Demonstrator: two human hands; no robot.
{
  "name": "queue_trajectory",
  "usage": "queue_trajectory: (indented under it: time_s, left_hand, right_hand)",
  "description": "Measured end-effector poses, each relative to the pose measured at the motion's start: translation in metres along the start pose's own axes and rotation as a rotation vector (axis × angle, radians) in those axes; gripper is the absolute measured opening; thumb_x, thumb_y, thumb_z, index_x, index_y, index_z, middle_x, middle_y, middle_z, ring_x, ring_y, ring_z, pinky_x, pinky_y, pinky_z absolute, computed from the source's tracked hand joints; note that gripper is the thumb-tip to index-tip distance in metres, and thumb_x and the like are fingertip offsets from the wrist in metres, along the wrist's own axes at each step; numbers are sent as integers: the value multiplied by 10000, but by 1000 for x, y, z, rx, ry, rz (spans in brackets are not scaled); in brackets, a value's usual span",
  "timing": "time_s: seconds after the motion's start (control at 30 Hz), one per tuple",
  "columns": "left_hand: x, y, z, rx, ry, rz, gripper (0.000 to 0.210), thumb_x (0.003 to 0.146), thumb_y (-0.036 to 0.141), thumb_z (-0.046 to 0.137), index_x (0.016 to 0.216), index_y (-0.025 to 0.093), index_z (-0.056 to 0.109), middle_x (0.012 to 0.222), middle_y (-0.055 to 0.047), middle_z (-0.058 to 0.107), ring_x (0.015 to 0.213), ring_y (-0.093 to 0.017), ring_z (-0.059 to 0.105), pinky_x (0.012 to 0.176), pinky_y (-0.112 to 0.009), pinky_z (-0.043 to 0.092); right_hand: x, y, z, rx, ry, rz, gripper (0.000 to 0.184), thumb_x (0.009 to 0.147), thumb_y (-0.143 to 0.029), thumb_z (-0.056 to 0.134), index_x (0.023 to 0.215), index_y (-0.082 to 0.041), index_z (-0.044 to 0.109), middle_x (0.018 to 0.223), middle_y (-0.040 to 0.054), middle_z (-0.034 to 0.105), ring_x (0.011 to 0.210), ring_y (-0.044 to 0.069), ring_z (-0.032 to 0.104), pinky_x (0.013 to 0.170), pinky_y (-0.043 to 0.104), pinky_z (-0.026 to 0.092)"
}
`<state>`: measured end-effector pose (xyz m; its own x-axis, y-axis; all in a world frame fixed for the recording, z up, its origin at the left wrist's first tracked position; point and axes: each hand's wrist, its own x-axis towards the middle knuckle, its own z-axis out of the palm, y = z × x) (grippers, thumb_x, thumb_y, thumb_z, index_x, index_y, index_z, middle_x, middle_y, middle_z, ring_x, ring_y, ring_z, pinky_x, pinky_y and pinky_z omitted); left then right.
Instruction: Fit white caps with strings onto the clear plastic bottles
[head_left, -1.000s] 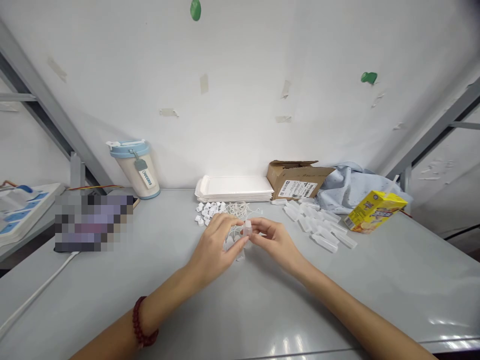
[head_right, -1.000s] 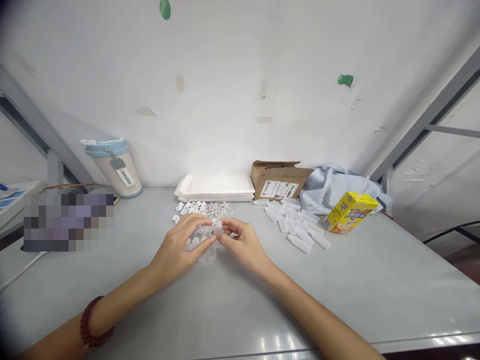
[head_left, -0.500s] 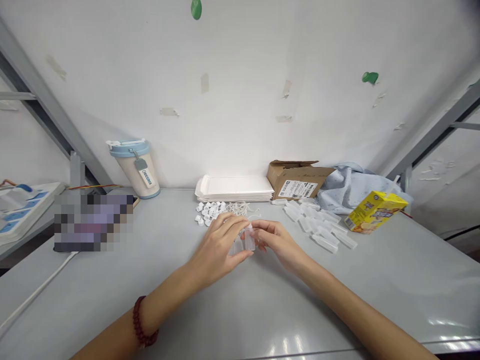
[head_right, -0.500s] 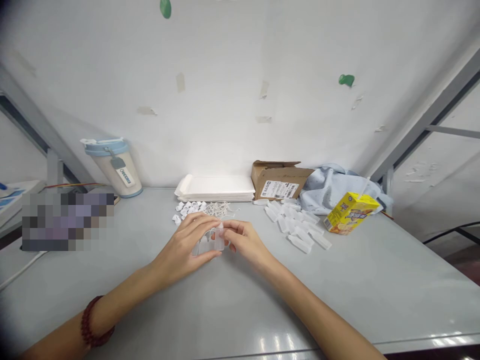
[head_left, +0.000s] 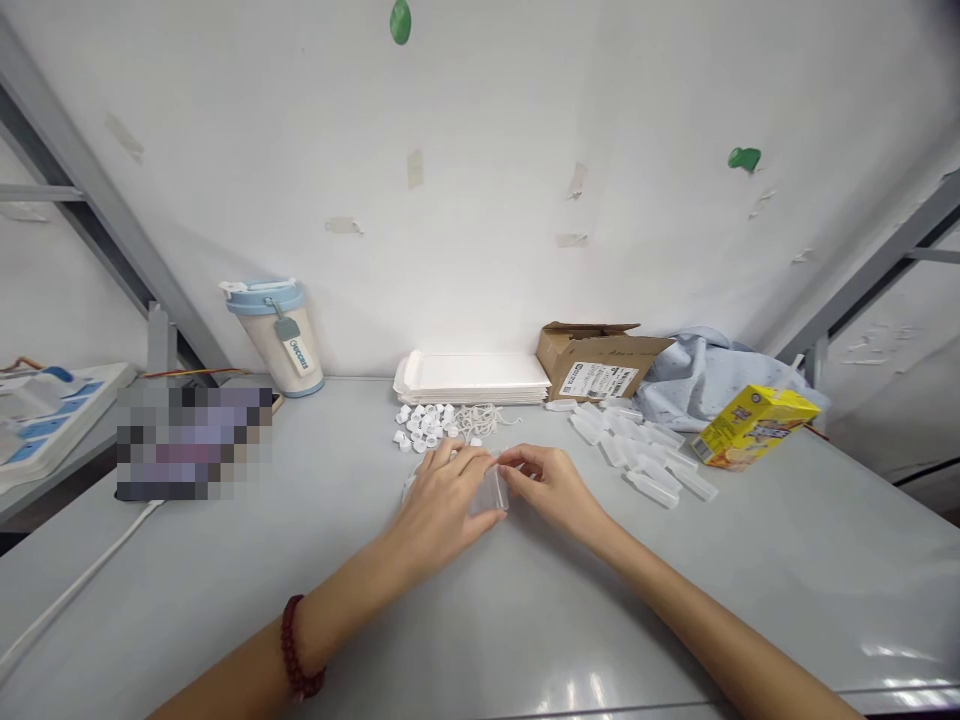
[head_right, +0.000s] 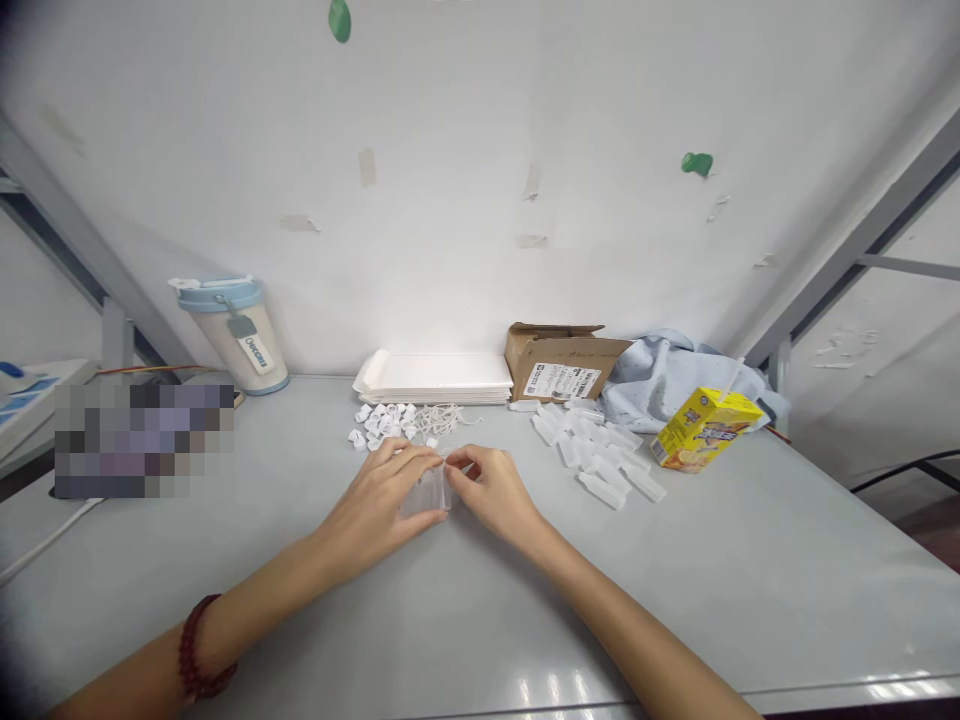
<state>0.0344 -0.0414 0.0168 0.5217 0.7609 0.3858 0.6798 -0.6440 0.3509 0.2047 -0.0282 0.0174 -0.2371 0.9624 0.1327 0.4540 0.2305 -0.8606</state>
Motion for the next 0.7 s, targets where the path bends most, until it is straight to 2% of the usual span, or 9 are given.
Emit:
queue_trajectory:
  time_s: [0.3,0.53,0.6,0.7]
  left_hand:
    - [1,3,5,68,-74,-24,276,768,297,624,1009,195,535,1038,-55,604,990,-271,474,801,-406,407]
    - [0,-2,-1,32,-116,-26,349,753,334,635,1055,197,523,1090,-60,592,1035,-274,461,826,-392,389]
    - [0,-4,-4,27,-147,-31,403,737,347,657,1083,196,518,1095,-61,593,1046,-277,455,843,-396,381]
    - [0,-7,-7,21,-169,-37,462,711,347,688,1109,196,512,1101,-62,593,1056,-281,448,852,-395,376]
  right_hand:
    - [0,4,0,-109,-14,-25,178,761,-195,510,800,-151,678,729,34,691,590,139,578,538,241,437]
    - [1,7,-3,-65,-49,38,166,754,-167,497,826,-145,646,666,22,660,540,133,599,495,226,437]
    - [1,8,-6,-74,-84,34,174,733,-137,503,852,-146,629,739,30,665,556,126,606,490,217,438]
    - [0,7,-15,-130,-160,-22,263,680,-89,534,917,-164,617,938,48,650,677,128,616,566,226,473]
